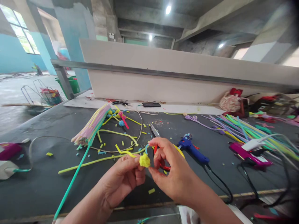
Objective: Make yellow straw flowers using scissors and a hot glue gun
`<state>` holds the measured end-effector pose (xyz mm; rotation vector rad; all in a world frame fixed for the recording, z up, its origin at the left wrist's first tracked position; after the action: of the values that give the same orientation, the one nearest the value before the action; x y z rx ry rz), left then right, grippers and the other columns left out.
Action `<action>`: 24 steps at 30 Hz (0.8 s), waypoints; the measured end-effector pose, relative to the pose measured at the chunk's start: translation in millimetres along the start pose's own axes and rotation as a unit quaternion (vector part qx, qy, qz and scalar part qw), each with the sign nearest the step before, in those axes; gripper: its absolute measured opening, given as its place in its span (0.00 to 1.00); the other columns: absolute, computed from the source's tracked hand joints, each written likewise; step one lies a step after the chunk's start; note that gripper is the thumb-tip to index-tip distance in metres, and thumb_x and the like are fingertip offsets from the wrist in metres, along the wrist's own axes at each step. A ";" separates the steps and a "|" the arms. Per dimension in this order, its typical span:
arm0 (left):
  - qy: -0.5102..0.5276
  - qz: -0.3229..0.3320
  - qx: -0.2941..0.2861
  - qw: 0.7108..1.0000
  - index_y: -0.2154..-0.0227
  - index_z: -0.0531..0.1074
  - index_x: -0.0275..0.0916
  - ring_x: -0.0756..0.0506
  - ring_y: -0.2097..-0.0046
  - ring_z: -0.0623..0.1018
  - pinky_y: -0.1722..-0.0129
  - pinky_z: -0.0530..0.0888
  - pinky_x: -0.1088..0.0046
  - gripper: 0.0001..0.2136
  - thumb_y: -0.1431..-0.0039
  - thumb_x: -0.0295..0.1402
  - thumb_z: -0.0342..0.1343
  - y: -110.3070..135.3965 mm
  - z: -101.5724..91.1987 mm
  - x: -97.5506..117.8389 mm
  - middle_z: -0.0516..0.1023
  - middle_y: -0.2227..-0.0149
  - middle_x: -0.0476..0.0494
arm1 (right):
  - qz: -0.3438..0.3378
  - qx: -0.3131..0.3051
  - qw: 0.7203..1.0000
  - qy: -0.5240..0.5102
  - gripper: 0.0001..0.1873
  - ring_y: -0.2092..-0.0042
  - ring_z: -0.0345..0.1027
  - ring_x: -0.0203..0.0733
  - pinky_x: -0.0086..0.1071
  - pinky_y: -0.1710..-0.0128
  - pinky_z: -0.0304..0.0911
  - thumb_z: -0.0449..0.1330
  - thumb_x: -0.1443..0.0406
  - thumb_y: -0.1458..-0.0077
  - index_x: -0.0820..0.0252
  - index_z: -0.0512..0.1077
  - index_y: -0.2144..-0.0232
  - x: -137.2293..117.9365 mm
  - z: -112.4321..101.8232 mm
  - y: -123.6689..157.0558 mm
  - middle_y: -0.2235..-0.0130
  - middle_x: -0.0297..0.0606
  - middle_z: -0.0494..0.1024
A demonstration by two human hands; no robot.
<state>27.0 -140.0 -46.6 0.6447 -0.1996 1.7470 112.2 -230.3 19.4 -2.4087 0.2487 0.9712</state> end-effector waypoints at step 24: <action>-0.100 0.090 -0.020 0.991 0.74 0.72 0.33 0.55 0.79 0.66 0.76 0.62 0.79 0.06 0.56 0.27 0.63 -1.3 6.1 6.2 0.70 0.82 0.49 | -0.090 -0.056 0.994 0.005 0.11 0.68 0.61 0.32 0.25 0.69 0.60 0.54 0.77 0.52 0.57 0.65 0.69 -13.7 3.9 -5.4 0.67 0.33 0.68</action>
<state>29.2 -137.2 -38.6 0.7932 -0.4435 1.8435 101.8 -224.0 28.6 -2.4860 -0.0212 0.9121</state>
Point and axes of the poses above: each hand's wrist, its own y-axis away from the middle knuckle, its own z-axis out of the palm, x = y × z, the point moved 5 cm from there along -y, towards the middle knuckle
